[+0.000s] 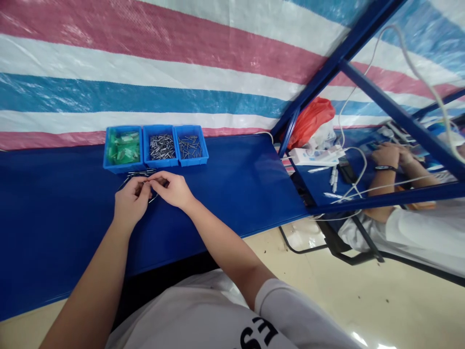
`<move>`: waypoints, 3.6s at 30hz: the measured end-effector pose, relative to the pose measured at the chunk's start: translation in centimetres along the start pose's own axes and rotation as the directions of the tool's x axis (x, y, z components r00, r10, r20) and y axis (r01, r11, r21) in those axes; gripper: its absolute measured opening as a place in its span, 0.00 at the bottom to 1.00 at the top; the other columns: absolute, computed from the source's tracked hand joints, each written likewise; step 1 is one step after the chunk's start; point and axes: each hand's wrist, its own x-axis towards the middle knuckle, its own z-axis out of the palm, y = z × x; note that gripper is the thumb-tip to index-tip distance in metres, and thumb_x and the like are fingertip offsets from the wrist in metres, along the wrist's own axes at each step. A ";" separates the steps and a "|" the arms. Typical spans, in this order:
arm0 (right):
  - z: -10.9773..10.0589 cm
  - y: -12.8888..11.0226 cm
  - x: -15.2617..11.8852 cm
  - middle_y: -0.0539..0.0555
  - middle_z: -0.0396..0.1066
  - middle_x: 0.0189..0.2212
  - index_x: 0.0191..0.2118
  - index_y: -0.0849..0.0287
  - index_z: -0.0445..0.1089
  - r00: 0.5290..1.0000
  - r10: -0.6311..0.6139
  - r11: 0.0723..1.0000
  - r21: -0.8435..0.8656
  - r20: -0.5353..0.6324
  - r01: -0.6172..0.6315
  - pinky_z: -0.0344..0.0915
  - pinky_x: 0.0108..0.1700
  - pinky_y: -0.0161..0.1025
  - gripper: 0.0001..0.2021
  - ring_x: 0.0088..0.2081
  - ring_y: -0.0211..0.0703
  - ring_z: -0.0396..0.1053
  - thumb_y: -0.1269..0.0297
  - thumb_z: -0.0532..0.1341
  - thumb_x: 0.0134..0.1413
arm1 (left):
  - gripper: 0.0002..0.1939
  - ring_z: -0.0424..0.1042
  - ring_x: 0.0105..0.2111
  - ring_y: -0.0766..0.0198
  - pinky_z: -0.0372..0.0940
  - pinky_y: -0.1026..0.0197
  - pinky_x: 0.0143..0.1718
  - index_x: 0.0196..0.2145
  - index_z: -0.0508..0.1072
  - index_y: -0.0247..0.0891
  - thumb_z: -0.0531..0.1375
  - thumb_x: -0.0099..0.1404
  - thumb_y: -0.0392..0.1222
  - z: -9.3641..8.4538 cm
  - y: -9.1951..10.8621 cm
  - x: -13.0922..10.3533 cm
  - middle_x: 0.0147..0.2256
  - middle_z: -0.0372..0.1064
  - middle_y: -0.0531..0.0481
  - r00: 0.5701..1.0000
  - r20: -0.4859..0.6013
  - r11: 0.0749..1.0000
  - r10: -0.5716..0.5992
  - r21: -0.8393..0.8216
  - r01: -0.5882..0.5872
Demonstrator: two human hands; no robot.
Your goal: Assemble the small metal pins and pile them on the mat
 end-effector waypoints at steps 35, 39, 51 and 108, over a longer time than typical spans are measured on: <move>0.3 0.5 0.4 0.55 0.80 0.38 0.41 0.59 0.78 0.996 0.061 0.966 0.254 -0.069 -0.042 0.74 0.45 0.39 0.11 0.40 0.41 0.78 0.58 0.69 0.55 | 0.15 0.71 0.27 0.66 0.65 0.62 0.35 0.46 0.78 0.43 0.60 0.67 0.52 -0.2 0.5 -0.1 0.28 0.74 0.53 0.996 -0.079 0.999 0.035 -0.037 -0.038; 0.3 0.6 0.4 0.55 0.81 0.38 0.40 0.59 0.78 0.993 0.071 0.972 0.232 -0.095 -0.047 0.74 0.44 0.39 0.13 0.39 0.42 0.78 0.55 0.69 0.54 | 0.15 0.72 0.26 0.65 0.65 0.62 0.35 0.44 0.78 0.42 0.60 0.67 0.52 -0.3 0.7 -0.2 0.27 0.74 0.53 0.996 -0.078 0.999 0.029 -0.023 -0.031; 0.7 0.9 0.2 0.54 0.80 0.37 0.41 0.59 0.78 0.998 0.030 0.972 0.235 -0.052 -0.017 0.72 0.41 0.38 0.13 0.36 0.39 0.76 0.56 0.69 0.54 | 0.16 0.71 0.25 0.65 0.64 0.62 0.33 0.36 0.76 0.40 0.56 0.71 0.53 -0.5 0.8 -0.3 0.24 0.72 0.54 0.998 -0.064 0.999 0.009 -0.045 -0.012; 0.0 0.6 1.0 0.52 0.79 0.33 0.37 0.57 0.80 0.959 0.277 0.681 0.715 -0.054 -0.156 0.71 0.36 0.36 0.15 0.32 0.37 0.73 0.57 0.76 0.42 | 0.17 0.71 0.25 0.67 0.63 0.64 0.32 0.37 0.77 0.39 0.54 0.72 0.51 -0.7 0.9 -0.6 0.25 0.72 0.53 0.999 -0.035 0.990 -0.009 -0.142 0.004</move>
